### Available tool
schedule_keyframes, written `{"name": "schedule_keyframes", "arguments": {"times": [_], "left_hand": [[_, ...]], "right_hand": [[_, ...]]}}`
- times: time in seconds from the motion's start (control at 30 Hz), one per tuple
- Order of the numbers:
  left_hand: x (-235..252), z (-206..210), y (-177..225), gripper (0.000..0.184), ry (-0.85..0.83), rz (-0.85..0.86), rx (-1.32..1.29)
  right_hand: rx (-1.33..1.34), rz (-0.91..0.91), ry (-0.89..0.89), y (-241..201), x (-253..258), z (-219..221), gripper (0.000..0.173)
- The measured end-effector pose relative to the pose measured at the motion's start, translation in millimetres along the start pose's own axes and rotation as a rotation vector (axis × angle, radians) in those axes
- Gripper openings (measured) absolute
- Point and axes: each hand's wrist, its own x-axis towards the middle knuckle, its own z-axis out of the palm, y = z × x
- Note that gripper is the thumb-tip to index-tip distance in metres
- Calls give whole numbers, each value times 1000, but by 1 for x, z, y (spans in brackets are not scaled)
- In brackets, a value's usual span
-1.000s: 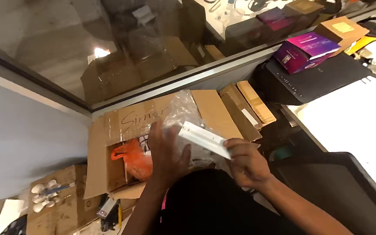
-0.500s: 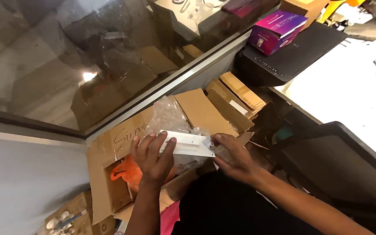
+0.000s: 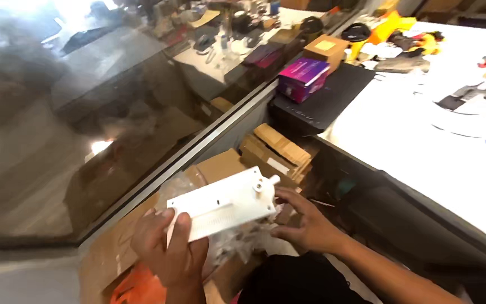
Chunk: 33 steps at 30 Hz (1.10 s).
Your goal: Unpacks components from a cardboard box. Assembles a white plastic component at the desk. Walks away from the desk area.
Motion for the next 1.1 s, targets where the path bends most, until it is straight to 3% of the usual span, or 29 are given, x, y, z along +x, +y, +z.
{"name": "schedule_keyframes", "arguments": {"times": [0.1, 0.17, 0.2, 0.37, 0.4, 0.5, 0.53, 0.57, 0.67, 0.77, 0.87, 0.97, 1.1], "left_hand": [[14, 43, 47, 35, -89, 155, -136], [10, 79, 84, 35, -136, 188, -262], [5, 95, 105, 35, -165, 189, -330], [-23, 169, 219, 31, -401, 158, -772], [-25, 181, 238, 31, -484, 176, -852], [-29, 229, 289, 76, -815, 242, -1082], [-29, 247, 306, 83, -928, 247, -1111], [-27, 266, 324, 84, -1031, 251, -1096], [-18, 333, 392, 62, -1433, 260, -879], [-32, 405, 477, 56, -1797, 366, -784], [-81, 461, 562, 59, -1825, 441, -749], [-128, 492, 629, 72, -1767, 329, -670], [-166, 526, 667, 83, -1734, 405, -532]], "right_hand": [[323, -102, 144, -25, -9, -32, 87], [510, -133, 199, -27, -18, -59, 106], [587, -130, 237, -28, -25, -74, 108], [784, -132, 431, -31, -84, -167, 76], [765, -139, 482, -27, -100, -185, 73], [725, -97, 748, -19, -160, -235, 72], [718, -76, 844, -20, -185, -249, 73], [702, -61, 934, -21, -210, -261, 73], [699, -92, 1165, -27, -285, -285, 72], [795, -194, 1284, -41, -339, -294, 65], [899, -280, 1295, -56, -371, -294, 61], [949, -327, 1320, -64, -387, -287, 63], [886, -341, 1379, -70, -390, -274, 62]]}}
